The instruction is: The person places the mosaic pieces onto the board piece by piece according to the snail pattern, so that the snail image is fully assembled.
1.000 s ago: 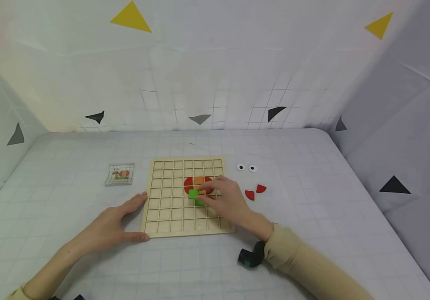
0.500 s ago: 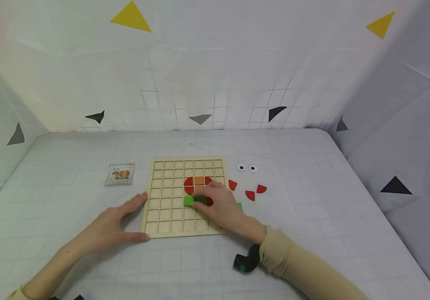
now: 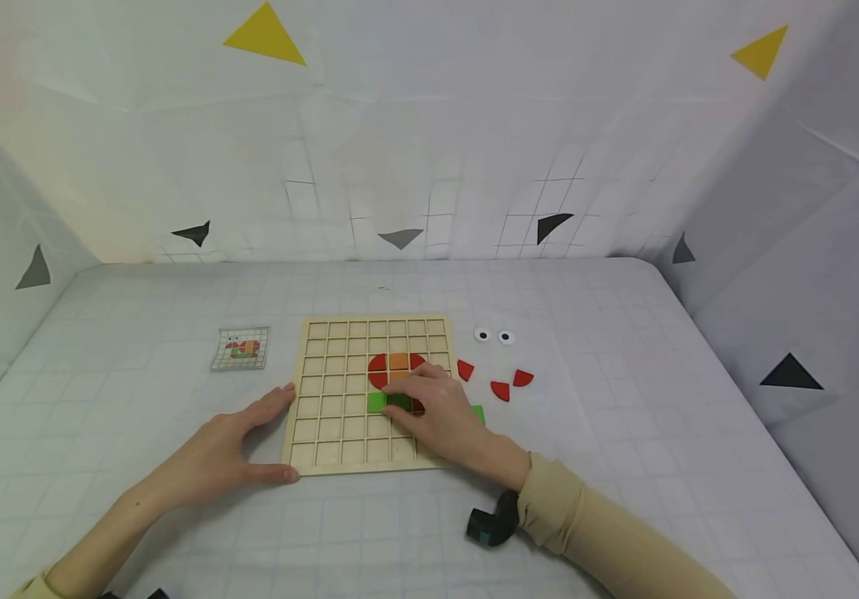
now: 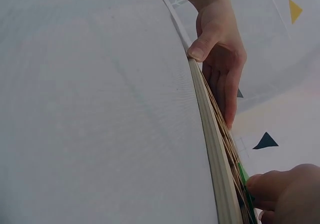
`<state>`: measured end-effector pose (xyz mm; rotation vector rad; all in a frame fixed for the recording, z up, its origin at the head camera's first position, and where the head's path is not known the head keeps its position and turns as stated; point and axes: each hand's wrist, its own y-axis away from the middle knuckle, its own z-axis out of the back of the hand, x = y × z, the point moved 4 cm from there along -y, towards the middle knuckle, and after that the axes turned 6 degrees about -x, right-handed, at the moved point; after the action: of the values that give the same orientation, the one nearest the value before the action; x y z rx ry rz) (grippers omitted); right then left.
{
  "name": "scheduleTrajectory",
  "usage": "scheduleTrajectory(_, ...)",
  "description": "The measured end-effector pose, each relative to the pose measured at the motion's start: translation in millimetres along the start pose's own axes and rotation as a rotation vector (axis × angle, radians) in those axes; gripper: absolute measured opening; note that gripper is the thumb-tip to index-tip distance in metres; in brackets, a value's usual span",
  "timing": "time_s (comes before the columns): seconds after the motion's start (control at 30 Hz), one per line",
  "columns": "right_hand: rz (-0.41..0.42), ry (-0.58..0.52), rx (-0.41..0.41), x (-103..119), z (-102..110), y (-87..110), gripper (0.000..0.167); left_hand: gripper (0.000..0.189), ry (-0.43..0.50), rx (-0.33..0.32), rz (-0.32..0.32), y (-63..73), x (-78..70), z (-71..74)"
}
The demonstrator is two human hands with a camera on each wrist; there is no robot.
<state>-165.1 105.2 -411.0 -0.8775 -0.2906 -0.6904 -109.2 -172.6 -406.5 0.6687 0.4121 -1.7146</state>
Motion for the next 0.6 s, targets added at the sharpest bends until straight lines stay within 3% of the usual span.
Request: scheduleTrajectory(0.6, 0.045, -0.011, -0.007, 1.2, -0.1, -0.1, 0.026, 0.107, -0.012, -0.007, -0.007, -0.5, 0.3, -0.7)
